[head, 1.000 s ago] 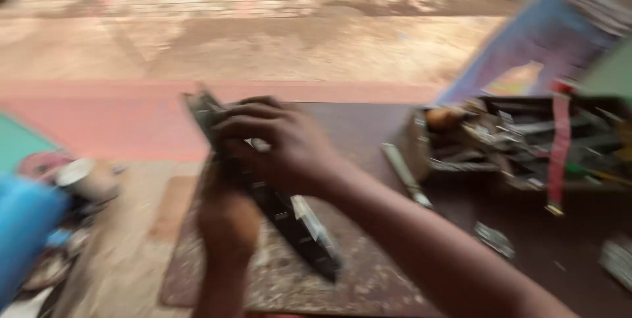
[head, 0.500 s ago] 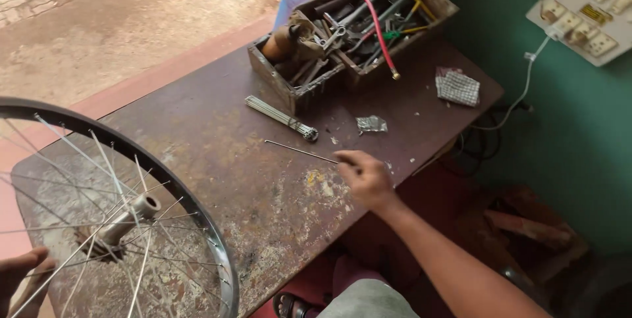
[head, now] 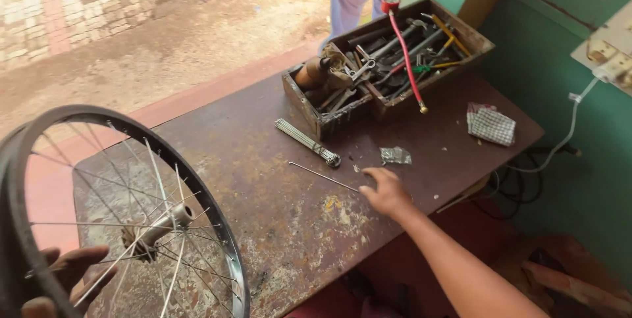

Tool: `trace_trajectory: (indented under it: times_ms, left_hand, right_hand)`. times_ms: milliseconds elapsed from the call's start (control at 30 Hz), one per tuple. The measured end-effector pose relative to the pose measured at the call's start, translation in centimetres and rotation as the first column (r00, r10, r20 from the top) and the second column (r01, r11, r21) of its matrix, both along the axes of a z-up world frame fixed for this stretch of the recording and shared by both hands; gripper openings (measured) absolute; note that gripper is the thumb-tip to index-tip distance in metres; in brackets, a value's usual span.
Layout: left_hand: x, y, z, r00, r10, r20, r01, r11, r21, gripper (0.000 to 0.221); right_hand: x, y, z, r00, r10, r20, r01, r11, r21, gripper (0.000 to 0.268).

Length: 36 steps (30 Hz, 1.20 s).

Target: Repairing a bicycle wheel by installing or adjusting spokes and the hub.

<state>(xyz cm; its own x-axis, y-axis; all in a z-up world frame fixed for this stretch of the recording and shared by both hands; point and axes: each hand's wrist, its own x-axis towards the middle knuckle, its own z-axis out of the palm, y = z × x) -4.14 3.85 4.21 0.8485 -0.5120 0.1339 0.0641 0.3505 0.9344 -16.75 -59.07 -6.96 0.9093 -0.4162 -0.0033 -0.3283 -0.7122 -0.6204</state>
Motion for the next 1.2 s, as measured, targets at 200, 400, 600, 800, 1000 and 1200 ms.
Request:
trace_trajectory:
  times_ms: [200,400,600,800,1000,1200]
  left_hand:
    - [-6.3,-10.4,5.7,0.861,0.364,0.354,-0.484,0.801,0.352,0.075]
    - [-12.8,-20.4,13.1,0.684,0.613,0.395,-0.723,0.641,0.257,0.056]
    - [-13.8,-22.6,15.4,0.653,0.678,0.338,-0.756,0.558,0.342,0.049]
    - [-14.6,-21.9,14.0,0.702,0.612,0.364,-0.711,0.565,0.419,0.043]
    - [-14.4,-22.2,15.0,0.690,0.667,0.280,-0.720,0.591,0.364,0.037]
    - [-13.3,-20.8,15.4,0.727,0.598,0.337,-0.686,0.663,0.301,0.036]
  right_hand:
    - [11.2,3.7,-0.3,0.987,0.136,-0.089,-0.156,0.945,-0.288,0.067]
    - [13.7,1.9,-1.5,0.957,0.224,-0.185,-0.269,0.923,-0.276,0.064]
    - [12.9,1.0,0.7,0.907,0.313,-0.281,-0.393,0.868,-0.303,0.061]
    - [10.7,-2.0,3.5,0.871,0.249,-0.422,-0.420,0.823,-0.382,0.056]
    - [10.3,-2.5,8.2,0.777,0.294,-0.556,-0.585,0.664,-0.465,0.045]
    - [14.0,-4.7,7.2,0.494,0.232,-0.838,-0.853,0.313,-0.417,0.027]
